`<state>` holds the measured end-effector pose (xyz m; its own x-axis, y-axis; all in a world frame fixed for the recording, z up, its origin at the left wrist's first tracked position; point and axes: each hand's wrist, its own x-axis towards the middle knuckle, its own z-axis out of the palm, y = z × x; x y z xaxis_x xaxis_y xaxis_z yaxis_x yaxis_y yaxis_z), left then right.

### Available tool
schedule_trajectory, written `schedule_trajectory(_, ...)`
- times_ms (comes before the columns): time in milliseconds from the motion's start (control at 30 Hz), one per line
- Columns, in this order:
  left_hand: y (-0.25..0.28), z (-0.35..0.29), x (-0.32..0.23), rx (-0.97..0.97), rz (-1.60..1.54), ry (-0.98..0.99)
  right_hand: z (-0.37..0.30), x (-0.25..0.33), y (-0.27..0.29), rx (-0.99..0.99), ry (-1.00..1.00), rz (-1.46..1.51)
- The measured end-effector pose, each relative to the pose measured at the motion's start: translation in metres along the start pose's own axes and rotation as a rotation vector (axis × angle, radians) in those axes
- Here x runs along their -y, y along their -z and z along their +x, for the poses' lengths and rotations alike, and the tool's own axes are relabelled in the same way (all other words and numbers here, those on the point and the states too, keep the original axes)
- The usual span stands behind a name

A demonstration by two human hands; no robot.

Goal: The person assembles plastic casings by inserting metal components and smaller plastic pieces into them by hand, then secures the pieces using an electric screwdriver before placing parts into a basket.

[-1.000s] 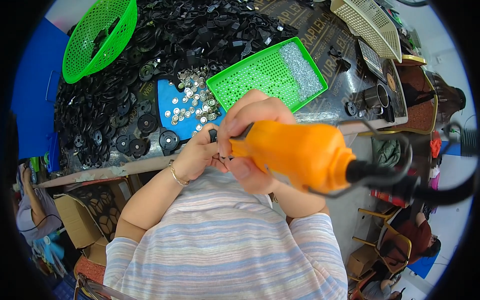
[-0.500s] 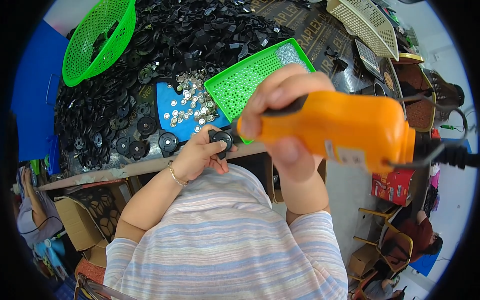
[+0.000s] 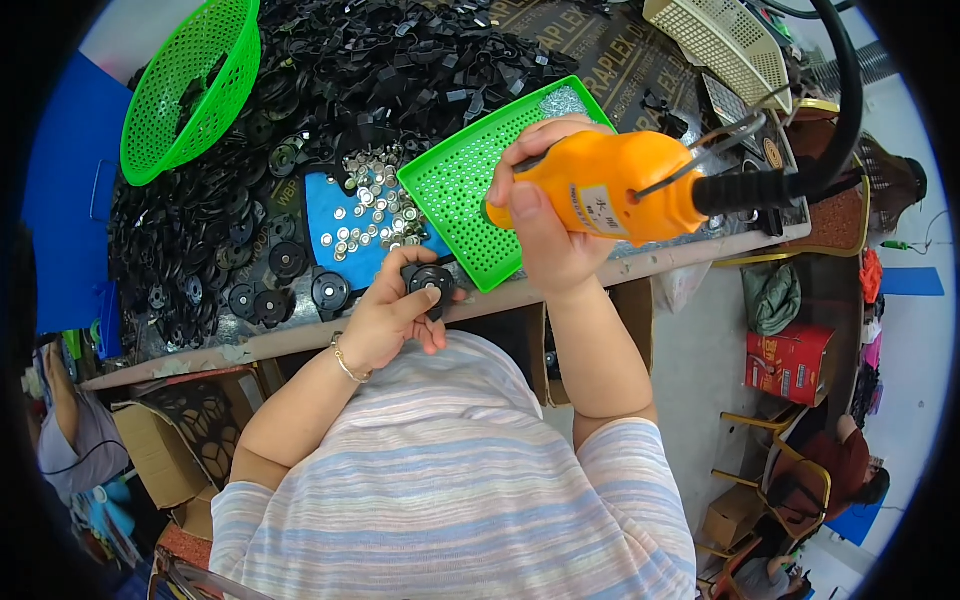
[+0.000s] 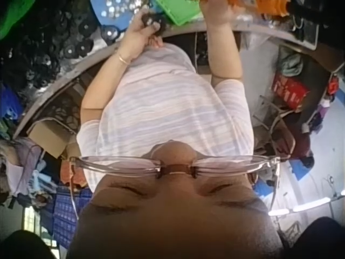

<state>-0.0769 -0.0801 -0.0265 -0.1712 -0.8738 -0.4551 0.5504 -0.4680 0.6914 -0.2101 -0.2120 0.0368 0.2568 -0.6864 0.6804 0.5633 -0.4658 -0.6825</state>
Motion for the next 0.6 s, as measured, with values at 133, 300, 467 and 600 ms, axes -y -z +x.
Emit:
schedule_trajectory(133,0.001,-0.001,0.005,0.008,0.013,-0.044,-0.001,-0.005,0.000,-0.013,0.012,-0.013)
schedule_trajectory(300,0.002,0.000,0.005,0.025,0.026,-0.034,-0.001,-0.006,0.001,0.006,-0.013,0.020)
schedule_trajectory(467,0.002,-0.002,0.007,0.091,0.149,-0.123,0.000,-0.004,0.000,-0.018,-0.043,0.008)
schedule_trajectory(600,0.003,-0.002,0.007,0.087,0.113,-0.103,0.004,0.014,-0.001,-0.041,-0.045,0.130)
